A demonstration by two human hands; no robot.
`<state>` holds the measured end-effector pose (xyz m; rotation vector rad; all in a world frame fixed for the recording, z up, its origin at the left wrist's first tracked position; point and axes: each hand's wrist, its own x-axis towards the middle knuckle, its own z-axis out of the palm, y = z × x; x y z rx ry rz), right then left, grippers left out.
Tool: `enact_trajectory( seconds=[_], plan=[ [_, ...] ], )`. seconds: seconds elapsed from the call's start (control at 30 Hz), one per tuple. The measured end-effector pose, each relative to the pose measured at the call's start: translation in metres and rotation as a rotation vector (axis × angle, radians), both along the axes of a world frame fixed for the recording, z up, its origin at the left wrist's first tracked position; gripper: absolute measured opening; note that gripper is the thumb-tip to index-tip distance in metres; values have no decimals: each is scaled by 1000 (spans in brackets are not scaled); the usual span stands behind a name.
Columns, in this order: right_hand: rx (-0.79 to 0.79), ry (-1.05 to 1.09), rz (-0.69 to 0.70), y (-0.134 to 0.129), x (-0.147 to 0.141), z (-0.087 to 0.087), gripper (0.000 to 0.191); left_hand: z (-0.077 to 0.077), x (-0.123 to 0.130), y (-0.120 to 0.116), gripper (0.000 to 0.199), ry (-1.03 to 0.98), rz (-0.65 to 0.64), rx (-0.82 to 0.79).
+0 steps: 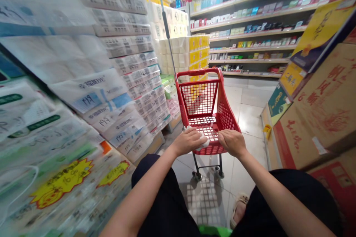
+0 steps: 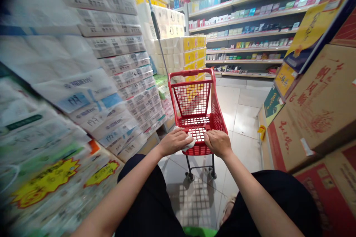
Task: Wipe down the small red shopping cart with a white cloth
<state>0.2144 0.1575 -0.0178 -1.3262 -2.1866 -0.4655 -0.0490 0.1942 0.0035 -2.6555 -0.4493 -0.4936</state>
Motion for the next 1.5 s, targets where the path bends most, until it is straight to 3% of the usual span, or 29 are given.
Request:
enact_trajectory(
  seconds=[0.23, 0.4, 0.6, 0.77, 0.9, 1.03, 1.13, 1.27, 1.5],
  plan=[
    [3, 15, 42, 7, 2, 0, 34, 7, -32, 38, 31, 19, -99, -17],
    [9, 9, 0, 10, 2, 0, 37, 0, -27, 41, 36, -4, -33, -39],
    [-18, -24, -125, 17, 7, 2, 43, -19, 22, 5, 24, -157, 195, 8],
    [-38, -29, -124, 19, 20, 5, 42, -21, 76, -23, 27, -199, 401, 12],
    [-10, -16, -147, 13, 17, 7, 39, -20, 107, -32, 18, -170, 514, -42],
    [17, 22, -216, 7, 7, 5, 34, -20, 121, -33, 20, -165, 562, -101],
    [8, 83, -195, 6, 9, 0, 35, -17, 117, -32, 23, -142, 506, -112],
    [-23, 189, -61, 9, 25, -7, 37, -5, 93, -26, 38, -32, 272, -112],
    [-88, 269, -25, 9, 49, -6, 40, 10, 34, 16, 30, 88, -132, -30]
  ],
)
